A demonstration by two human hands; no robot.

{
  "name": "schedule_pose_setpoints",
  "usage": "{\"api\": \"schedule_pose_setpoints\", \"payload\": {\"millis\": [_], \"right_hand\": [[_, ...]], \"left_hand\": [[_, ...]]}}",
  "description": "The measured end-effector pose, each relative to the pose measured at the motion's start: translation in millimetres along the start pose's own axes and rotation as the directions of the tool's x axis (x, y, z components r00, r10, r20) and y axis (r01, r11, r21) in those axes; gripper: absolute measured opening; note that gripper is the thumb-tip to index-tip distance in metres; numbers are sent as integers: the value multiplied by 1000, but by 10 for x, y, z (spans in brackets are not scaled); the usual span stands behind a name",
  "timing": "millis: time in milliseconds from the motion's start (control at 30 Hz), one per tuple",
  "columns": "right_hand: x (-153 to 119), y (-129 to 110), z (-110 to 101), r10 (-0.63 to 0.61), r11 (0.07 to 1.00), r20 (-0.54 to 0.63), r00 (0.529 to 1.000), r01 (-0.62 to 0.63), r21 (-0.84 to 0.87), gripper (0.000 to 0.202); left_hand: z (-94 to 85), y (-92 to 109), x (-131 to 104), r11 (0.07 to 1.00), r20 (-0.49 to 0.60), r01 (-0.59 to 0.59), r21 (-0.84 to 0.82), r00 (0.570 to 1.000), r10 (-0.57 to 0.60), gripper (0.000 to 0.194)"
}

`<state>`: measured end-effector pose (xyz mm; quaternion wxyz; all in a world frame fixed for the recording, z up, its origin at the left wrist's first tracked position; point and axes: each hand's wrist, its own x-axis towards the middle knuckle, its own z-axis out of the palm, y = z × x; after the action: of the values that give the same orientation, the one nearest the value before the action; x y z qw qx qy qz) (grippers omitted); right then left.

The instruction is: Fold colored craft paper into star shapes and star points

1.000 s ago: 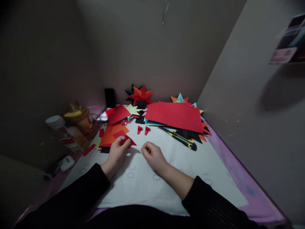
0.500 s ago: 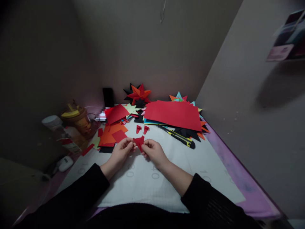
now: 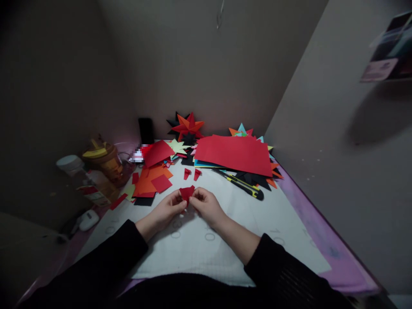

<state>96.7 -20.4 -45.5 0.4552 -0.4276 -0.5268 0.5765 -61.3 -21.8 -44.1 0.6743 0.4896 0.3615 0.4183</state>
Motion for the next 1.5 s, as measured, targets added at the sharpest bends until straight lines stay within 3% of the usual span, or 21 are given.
{"api": "schedule_pose_setpoints", "payload": {"millis": [200, 333, 500, 600, 767, 1000, 1200, 1333, 1500], "right_hand": [[7, -11, 13, 26, 999, -14, 1000, -26, 34, 14], [13, 17, 3, 50, 998, -25, 998, -49, 40, 15], [14, 48, 3, 62, 994, -11, 998, -61, 89, 18], [-2, 35, 19, 77, 994, 33, 997, -79, 79, 19], [-22, 16, 40, 58, 996, 84, 995, -64, 67, 20], [-15, -3, 31, -31, 998, 18, 999, 30, 49, 23], [-38, -42, 35, -20, 1000, 34, 999, 19, 5, 24], [-31, -62, 21, -10, 1000, 15, 1000, 10, 8, 23], [-16, -43, 4, -4, 1000, 16, 1000, 4, 29, 23]], "left_hand": [[3, -1, 3, 999, -34, -36, 14, 999, 37, 28], [11, 15, -7, 982, -52, -123, 144, 990, 132, 20], [26, 66, -54, 810, -98, -280, 515, 920, 380, 11], [28, 76, -63, 758, -112, -296, 582, 893, 435, 10], [34, 80, -54, 796, -195, -260, 547, 885, 423, 4], [66, 95, -79, 827, -168, -266, 496, 905, 392, 10], [57, 87, -65, 906, -226, -197, 375, 928, 295, 14], [20, 61, -28, 947, -208, -193, 256, 946, 250, 15], [13, 42, -24, 957, -245, -161, 240, 944, 220, 16]]}}
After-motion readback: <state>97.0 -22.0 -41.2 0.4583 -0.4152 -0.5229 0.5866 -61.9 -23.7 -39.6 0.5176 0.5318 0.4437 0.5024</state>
